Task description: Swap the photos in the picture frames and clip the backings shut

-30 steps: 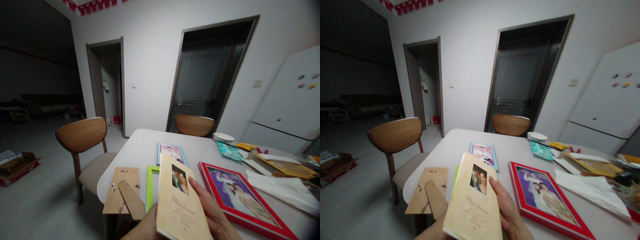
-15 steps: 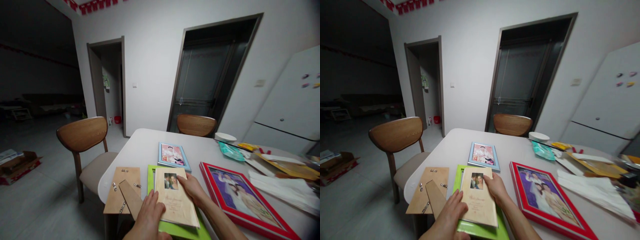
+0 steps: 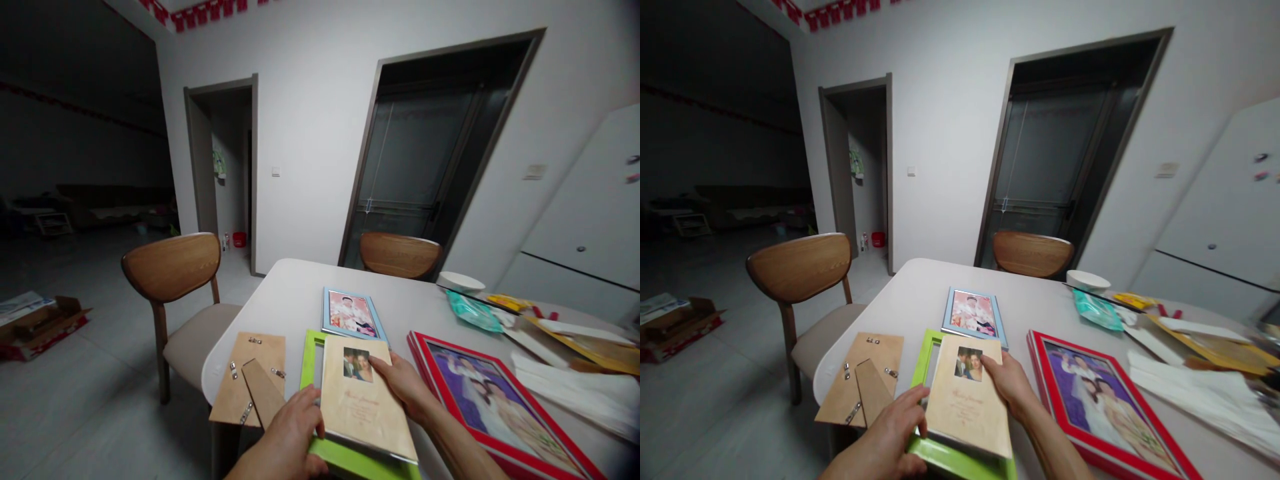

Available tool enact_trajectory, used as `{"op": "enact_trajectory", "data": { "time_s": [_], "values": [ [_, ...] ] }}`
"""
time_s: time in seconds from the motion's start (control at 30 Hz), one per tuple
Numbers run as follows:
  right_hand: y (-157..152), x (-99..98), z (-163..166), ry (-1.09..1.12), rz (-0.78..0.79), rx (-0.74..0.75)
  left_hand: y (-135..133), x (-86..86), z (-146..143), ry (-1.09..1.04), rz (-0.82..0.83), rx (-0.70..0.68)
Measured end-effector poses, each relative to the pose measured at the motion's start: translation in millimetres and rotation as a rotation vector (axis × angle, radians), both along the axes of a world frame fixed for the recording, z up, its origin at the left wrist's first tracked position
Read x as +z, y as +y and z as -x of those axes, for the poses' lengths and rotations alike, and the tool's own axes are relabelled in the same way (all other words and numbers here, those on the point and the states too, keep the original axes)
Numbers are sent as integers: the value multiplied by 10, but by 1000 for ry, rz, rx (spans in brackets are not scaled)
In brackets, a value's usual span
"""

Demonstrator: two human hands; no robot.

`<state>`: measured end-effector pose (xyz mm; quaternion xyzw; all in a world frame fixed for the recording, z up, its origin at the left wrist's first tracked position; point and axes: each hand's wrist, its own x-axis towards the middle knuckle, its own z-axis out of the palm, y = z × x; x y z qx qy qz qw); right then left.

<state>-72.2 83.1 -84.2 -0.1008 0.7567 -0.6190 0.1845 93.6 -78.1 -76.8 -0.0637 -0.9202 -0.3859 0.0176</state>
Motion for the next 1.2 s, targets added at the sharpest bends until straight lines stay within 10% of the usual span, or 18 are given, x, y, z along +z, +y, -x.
{"op": "enact_trajectory", "data": {
  "time_s": [0.7,1.0,1.2],
  "values": [
    [-37,14,-105,654,-1011,-57,-49,164,-166,-20,40,54],
    [-646,155,-926,807,-566,342,-890,-441,-577,127,407,486],
    [-1115,22,-1214,875,-654,340,-1076,-497,-538,231,352,485]
  ]
}}
